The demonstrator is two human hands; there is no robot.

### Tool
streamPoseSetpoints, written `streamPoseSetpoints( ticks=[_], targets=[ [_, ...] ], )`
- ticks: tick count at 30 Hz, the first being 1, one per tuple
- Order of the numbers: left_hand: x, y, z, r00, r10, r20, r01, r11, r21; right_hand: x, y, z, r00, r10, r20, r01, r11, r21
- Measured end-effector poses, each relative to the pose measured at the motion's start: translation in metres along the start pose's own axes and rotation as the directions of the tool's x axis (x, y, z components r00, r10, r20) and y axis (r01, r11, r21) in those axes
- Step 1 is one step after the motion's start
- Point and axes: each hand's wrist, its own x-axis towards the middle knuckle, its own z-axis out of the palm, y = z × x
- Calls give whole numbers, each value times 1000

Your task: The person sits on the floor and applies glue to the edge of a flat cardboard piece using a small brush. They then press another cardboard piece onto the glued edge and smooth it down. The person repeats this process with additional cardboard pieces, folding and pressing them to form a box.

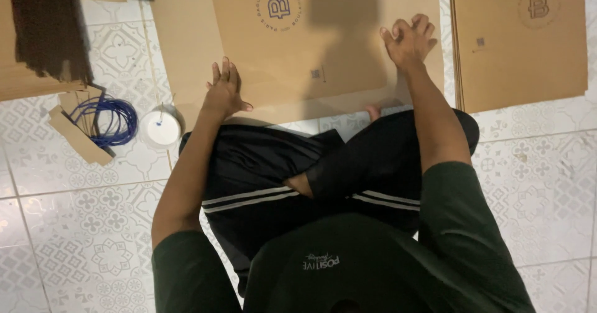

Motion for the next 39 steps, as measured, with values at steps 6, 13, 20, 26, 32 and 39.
streamPoseSetpoints(
  ticks=[6,13,20,26,32,39],
  targets=[
    [-1,-3,8,991,51,-123,-50,999,17,-1,-4,-3,998,-69,9,70,997,-38],
    [-6,5,-5,997,0,-72,-3,999,-46,3,2,7,999,-28,21,30,996,-88],
    [-1,3,2,998,-13,-61,10,999,-45,-1,5,10,992,-96,-77,91,993,-72],
    [-3,3,2,995,-62,-72,52,989,-140,-9,-11,-2,970,-121,-211,112,992,-52],
    [-5,19,0,984,-163,-72,142,961,-236,-17,-30,-14,891,-244,-382,331,926,181],
    [10,9,44,823,-62,-564,-53,981,-185,0,-12,20,936,-232,-265,314,891,328]
  ],
)
